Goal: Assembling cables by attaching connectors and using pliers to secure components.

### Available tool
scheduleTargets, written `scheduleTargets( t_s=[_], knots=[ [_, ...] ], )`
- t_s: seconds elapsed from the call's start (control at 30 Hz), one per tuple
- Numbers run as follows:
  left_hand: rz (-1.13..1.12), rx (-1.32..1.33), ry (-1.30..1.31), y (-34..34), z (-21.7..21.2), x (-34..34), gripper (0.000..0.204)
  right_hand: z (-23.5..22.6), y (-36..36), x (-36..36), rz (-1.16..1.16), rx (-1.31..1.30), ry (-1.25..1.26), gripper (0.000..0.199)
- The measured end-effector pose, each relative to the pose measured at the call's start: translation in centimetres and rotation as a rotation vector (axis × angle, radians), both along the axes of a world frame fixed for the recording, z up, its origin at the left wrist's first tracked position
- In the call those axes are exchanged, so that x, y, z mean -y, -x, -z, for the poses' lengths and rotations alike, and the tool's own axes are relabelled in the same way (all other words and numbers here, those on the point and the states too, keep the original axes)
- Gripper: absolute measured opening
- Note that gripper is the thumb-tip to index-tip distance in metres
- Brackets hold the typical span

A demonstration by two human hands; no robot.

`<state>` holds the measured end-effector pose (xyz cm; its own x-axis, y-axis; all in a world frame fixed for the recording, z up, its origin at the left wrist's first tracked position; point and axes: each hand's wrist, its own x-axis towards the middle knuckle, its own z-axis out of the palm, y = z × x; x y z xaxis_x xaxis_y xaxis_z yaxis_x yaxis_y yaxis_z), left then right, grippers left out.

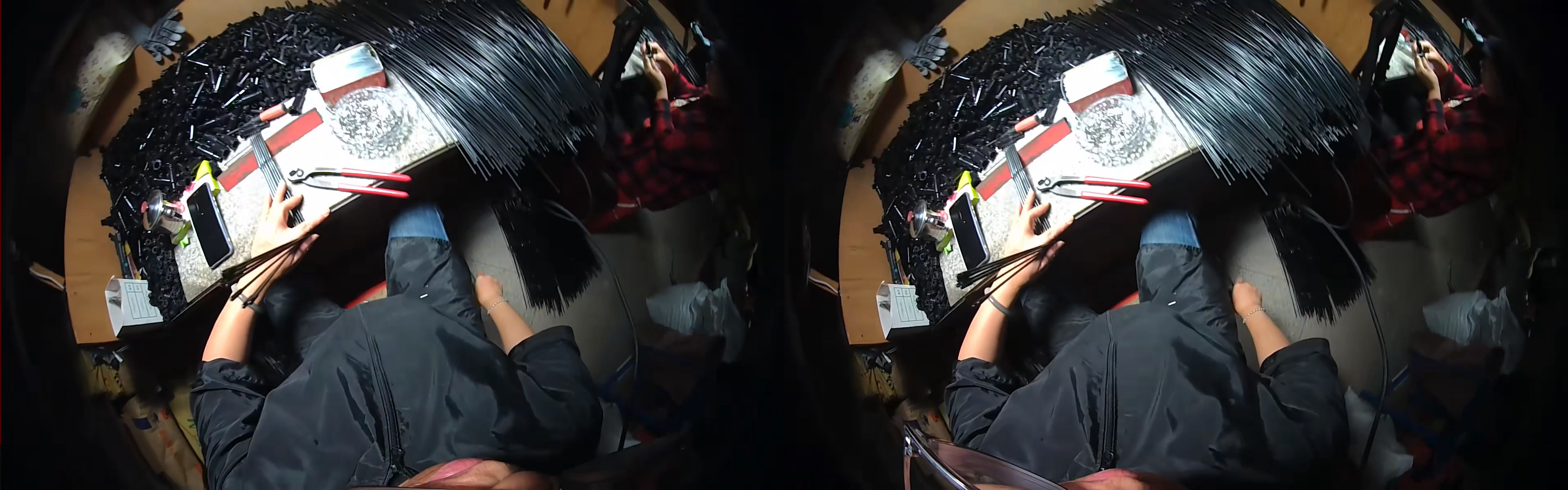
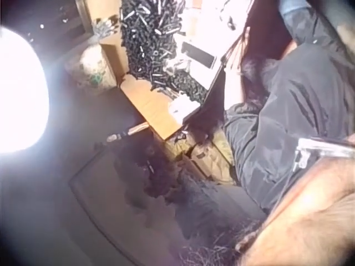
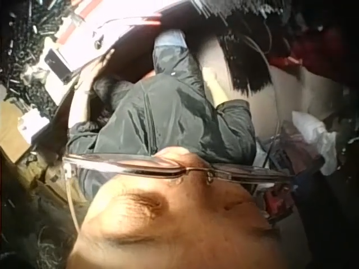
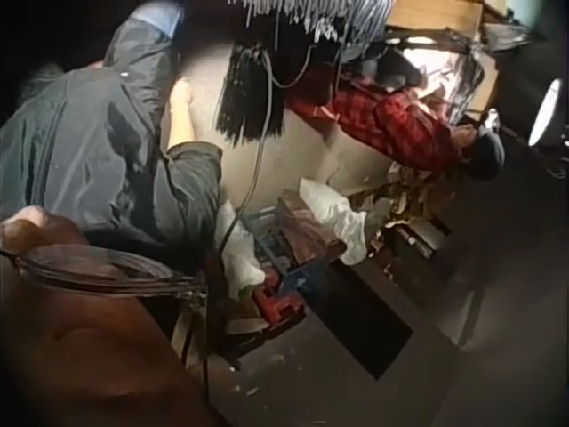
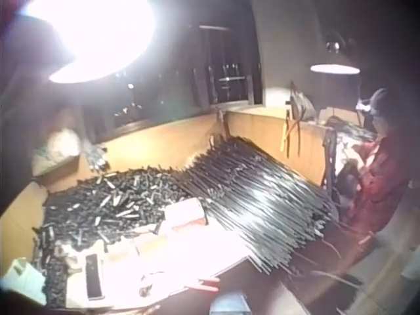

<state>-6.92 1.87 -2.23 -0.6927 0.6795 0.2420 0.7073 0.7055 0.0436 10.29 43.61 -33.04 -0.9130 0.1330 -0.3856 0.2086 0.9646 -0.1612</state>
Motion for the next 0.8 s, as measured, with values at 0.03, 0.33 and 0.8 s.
scheduleTargets(
  t_s=[0.03, 0.33, 0.8],
  knots=[
    [0.001, 0.001, -0.01, 0.1, -0.1, 0.0, 0.051, -0.3, 0.6, 0.3, -0.025, 0.036, 0.006, 0.028],
    [0.0, 0.021, -0.095, -0.1, 0.0, 0.6, 0.058, -33.2, 11.5, 5.5, -0.097, -0.293, 0.851, 0.013],
    [-0.054, -0.044, 0.06, -0.3, -0.5, 0.7, 0.053, -32.3, 31.7, 7.3, -0.217, -0.957, -0.217, 0.012]
  ],
)
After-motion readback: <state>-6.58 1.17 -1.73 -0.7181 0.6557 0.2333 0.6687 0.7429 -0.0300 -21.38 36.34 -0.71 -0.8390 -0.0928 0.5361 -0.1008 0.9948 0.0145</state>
